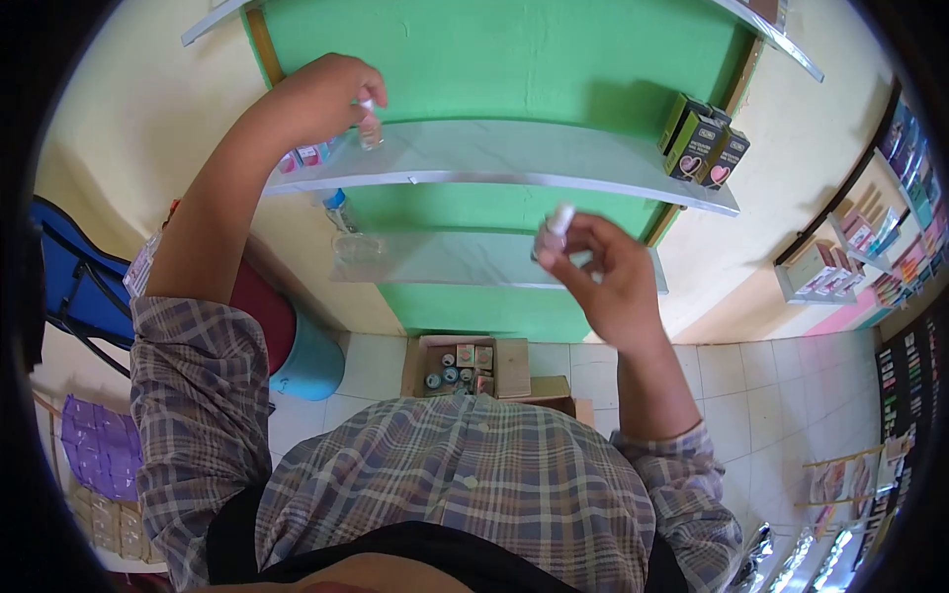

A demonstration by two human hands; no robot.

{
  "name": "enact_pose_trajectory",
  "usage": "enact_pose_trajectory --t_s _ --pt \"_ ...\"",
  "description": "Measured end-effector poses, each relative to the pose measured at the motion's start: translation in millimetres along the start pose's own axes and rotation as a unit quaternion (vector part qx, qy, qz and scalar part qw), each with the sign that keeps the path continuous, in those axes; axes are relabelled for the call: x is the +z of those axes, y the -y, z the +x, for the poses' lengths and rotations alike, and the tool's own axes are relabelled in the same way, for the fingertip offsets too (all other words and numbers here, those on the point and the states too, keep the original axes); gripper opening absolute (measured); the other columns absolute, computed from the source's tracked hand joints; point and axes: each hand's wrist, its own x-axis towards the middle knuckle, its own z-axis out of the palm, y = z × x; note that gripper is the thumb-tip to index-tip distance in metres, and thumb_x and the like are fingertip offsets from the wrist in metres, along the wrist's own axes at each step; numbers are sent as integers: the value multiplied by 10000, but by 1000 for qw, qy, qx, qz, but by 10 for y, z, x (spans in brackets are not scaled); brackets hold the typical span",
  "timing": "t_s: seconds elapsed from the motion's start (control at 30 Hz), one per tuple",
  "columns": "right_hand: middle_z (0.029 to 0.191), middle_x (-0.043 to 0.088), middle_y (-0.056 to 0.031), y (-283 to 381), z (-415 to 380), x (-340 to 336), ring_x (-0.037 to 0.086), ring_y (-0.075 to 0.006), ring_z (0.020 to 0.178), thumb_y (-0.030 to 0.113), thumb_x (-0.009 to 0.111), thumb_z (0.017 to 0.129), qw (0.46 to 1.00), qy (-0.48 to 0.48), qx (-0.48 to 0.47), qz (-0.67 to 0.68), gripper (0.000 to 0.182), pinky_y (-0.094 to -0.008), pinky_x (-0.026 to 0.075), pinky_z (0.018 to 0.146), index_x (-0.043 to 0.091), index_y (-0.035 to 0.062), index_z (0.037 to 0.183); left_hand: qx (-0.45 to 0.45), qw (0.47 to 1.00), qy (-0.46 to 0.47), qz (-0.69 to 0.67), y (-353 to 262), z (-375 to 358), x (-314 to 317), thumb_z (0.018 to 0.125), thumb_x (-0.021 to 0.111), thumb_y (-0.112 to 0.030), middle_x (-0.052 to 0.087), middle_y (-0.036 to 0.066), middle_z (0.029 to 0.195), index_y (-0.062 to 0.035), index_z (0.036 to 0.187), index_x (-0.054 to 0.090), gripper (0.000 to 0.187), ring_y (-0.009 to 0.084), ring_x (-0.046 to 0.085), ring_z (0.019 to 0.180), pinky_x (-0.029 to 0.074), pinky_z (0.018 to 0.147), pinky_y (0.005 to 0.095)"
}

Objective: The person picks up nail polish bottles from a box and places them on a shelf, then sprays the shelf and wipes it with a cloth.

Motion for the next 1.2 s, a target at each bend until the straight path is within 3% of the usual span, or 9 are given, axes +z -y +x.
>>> enact_pose_trajectory --t_s 0.07,0.13,0.2,0.3,0.57,0.7,0.8,0.97,1.2 --pt "898 702 -44 226 228 20 630 -106 860 156 751 826 981 -20 -88 -172 310 -257 480 717 648 4 1076 41 998 -30 -30 -74 78 50 837 664 -53 671 141 1034 -62 1091 662 255 288 642 926 509 801 386" --pt "939 715 -65 327 527 103 634 -149 846 213 762 805 964 -33 -172 -199 345 -306 491 748 658 21 1072 82 988 -61 -115 -209 176 126 844 668 -81 668 138 1021 -49 1094 654 252 250 639 907 508 797 364" --pt "971 721 -95 255 892 168 643 -183 845 242 767 794 961 -13 -181 -208 387 -328 500 758 653 23 1091 81 983 -63 -150 -347 231 233 845 676 -94 668 125 1006 -42 1090 653 252 226 632 906 505 798 349" --pt "997 725 -105 170 1209 273 649 -196 847 257 769 786 970 20 -92 -226 412 -341 506 763 651 34 1112 82 966 -76 -231 -434 270 420 849 692 -121 668 99 972 -35 1087 651 256 188 620 891 500 799 322" --pt "1001 730 -94 213 1322 363 657 -202 817 269 774 773 969 66 -47 -234 445 -333 509 752 650 42 1135 30 912 -89 -399 -295 190 785 895 677 -146 701 73 935 8 1087 660 248 139 638 859 493 794 284" --pt "983 733 -81 162 1300 348 650 -209 840 314 775 768 965 44 -64 -251 436 -344 510 766 675 54 1105 -13 921 -98 -377 -410 73 713 885 689 -127 707 82 954 28 1098 658 266 125 642 859 501 788 277" --pt "973 731 -64 127 1306 313 639 -220 886 340 776 764 949 31 -104 -295 427 -353 510 787 696 67 1082 10 919 -103 -381 -400 75 818 868 704 -106 710 86 953 33 1099 654 274 130 644 867 510 779 288" --pt "988 727 -36 104 1299 349 615 -224 888 377 761 771 943 17 -111 -314 437 -359 507 798 704 78 1084 17 911 -156 -380 -444 77 877 816 757 -178 705 112 970 -10 1130 655 370 191 663 871 523 786 320" --pt "1010 724 -7 102 1314 348 598 -217 866 400 754 773 945 20 -103 -308 477 -358 505 788 687 91 1130 43 900 -161 -402 -399 114 926 808 767 -193 701 102 983 -18 1137 652 390 193 647 919 518 822 329"
